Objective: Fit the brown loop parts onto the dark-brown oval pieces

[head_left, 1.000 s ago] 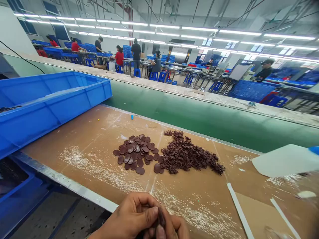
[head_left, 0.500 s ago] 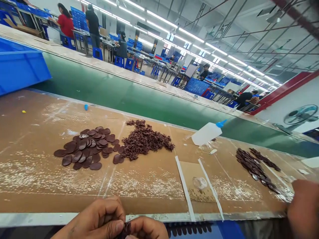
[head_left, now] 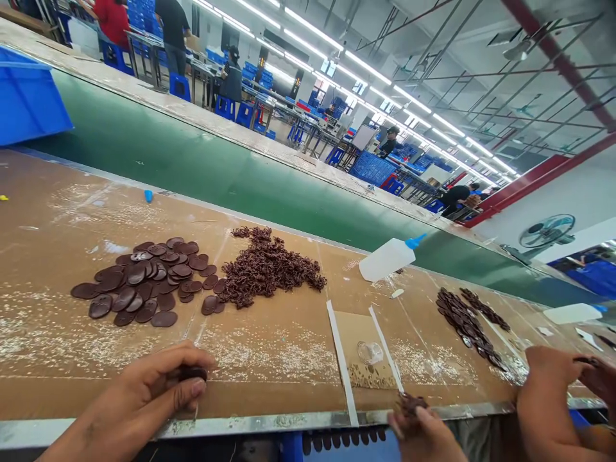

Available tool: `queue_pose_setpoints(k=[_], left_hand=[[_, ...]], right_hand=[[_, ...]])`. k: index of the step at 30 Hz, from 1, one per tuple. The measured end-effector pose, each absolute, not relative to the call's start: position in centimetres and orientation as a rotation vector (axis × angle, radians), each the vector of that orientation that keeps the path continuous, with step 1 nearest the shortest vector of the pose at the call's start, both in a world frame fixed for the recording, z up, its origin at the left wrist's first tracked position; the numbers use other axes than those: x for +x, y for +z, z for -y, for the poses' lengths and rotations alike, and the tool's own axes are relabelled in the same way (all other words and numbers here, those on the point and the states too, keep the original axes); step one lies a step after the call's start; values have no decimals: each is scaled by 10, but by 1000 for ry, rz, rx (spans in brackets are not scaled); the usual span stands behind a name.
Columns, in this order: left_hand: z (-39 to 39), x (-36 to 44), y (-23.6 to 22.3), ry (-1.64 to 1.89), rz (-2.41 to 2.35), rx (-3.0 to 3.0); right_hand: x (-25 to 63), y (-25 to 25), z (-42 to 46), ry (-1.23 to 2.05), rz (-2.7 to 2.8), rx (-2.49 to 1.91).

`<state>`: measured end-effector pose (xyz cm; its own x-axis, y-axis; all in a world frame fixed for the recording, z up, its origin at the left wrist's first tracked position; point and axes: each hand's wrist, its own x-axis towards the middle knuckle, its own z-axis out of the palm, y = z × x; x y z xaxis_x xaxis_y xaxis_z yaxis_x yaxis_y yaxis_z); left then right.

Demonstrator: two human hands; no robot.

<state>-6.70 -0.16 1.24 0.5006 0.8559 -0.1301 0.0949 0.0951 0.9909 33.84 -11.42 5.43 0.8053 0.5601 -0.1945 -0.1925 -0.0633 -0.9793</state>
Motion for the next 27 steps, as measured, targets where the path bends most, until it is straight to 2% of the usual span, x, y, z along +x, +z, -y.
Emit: queue_pose_setpoints(k=[5, 15, 27], left_hand=[[-7, -63, 19, 790, -934, 1421], [1, -51, 21, 877, -981, 1396], [-1, -55, 12, 863, -976, 1544]], right_hand=[[389, 61, 99, 634, 219, -1462], [387, 85, 66, 859, 256, -1588], [392, 75, 61, 972, 390, -1636]])
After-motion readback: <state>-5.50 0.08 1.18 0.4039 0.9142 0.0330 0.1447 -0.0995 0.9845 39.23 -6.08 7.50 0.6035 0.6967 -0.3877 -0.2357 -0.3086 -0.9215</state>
